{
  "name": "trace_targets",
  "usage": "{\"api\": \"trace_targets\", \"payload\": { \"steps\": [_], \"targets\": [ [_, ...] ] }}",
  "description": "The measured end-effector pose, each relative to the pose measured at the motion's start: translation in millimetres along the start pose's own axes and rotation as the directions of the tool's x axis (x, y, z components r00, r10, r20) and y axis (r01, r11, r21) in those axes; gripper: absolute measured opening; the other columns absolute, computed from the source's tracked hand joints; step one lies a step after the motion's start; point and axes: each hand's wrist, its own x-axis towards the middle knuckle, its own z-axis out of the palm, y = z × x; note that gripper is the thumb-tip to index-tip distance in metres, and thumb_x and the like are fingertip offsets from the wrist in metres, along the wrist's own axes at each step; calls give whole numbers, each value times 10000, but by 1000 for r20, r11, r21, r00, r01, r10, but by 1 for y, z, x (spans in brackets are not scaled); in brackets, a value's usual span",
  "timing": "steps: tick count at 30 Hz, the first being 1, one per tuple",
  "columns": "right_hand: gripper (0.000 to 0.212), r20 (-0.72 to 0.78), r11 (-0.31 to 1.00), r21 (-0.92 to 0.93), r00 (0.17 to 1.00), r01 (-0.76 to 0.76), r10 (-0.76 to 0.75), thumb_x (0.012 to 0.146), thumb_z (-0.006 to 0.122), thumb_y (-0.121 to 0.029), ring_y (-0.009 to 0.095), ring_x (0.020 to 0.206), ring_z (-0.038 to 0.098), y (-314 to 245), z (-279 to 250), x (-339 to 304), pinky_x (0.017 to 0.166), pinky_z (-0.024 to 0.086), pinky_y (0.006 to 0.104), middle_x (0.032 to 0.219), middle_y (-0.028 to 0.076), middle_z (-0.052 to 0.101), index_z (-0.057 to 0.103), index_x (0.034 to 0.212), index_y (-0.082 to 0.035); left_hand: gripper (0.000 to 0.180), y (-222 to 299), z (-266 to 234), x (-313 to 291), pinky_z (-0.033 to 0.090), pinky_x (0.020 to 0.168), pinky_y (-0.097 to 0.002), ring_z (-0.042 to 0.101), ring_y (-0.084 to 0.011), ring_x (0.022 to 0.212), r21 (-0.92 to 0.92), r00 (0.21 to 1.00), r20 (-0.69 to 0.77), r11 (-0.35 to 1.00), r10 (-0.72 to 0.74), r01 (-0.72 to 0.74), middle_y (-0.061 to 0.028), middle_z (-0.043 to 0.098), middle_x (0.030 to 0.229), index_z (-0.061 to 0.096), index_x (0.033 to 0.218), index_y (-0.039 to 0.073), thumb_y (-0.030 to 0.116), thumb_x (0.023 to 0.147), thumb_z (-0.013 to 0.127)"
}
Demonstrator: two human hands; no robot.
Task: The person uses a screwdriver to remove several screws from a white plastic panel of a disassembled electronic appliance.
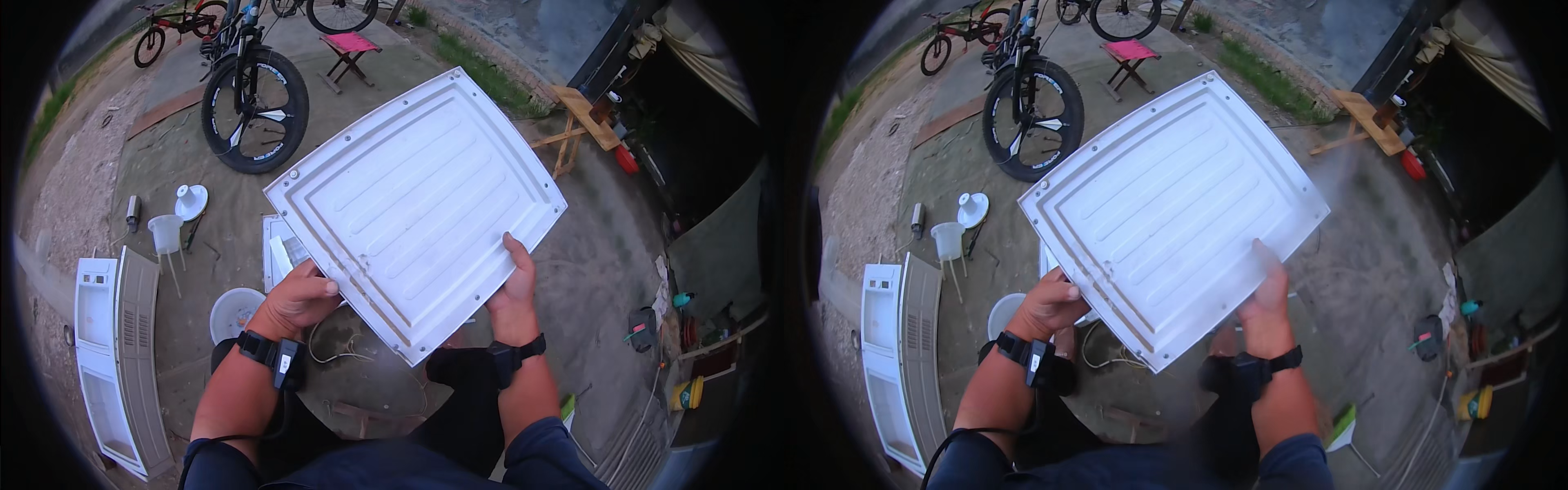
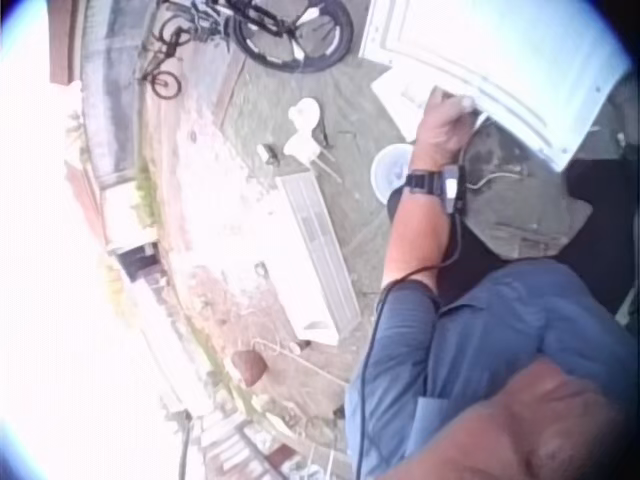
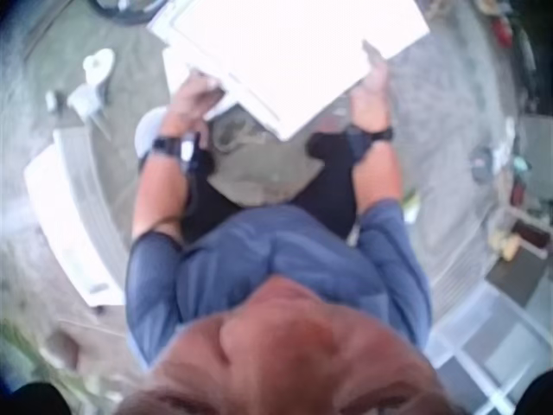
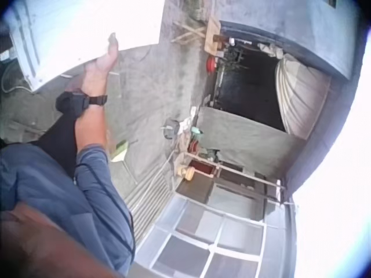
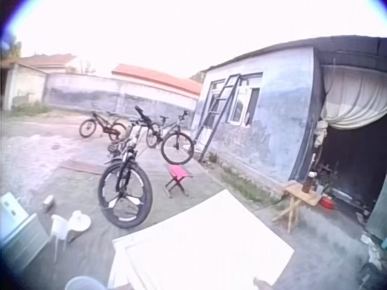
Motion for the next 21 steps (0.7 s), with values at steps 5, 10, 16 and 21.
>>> {"api": "trace_targets", "payload": {
  "steps": [5,10,16,21],
  "targets": [
    [721,-103,996,89,994,-20,29,901,614,-227,421,1304,506,31,-33,13,1125,401,533,1427,244,506,334,1509,40,921,-1,-22,-4,301,1168,-489,452,-289,1375,-153,999,-3,988,35,-35,-126,495,1499,420,1523,82,746,896,537],
    [711,-117,987,109,985,-117,130,891,608,-211,405,1286,519,42,-25,2,1118,410,519,1404,244,518,345,1497,49,529,-23,-21,21,478,1050,-431,617,-235,1190,42,894,-418,980,-160,195,-100,658,1295,572,1366,23,426,1026,538],
    [719,-96,978,39,973,-207,210,869,610,-201,400,1263,538,41,-20,-4,1107,427,510,1372,240,535,348,1488,53,419,-71,-32,39,518,1018,-419,645,-236,1152,-111,894,-358,963,-271,247,-111,679,1256,591,1335,17,297,1024,581],
    [729,-55,961,47,960,-271,274,859,617,-206,398,1247,553,48,-7,-6,1094,444,510,1356,246,544,349,1484,57,402,-68,-29,35,521,1009,-411,652,-233,1134,-141,869,-422,965,-260,221,-109,683,1248,601,1316,17,294,1026,575]
  ]
}}
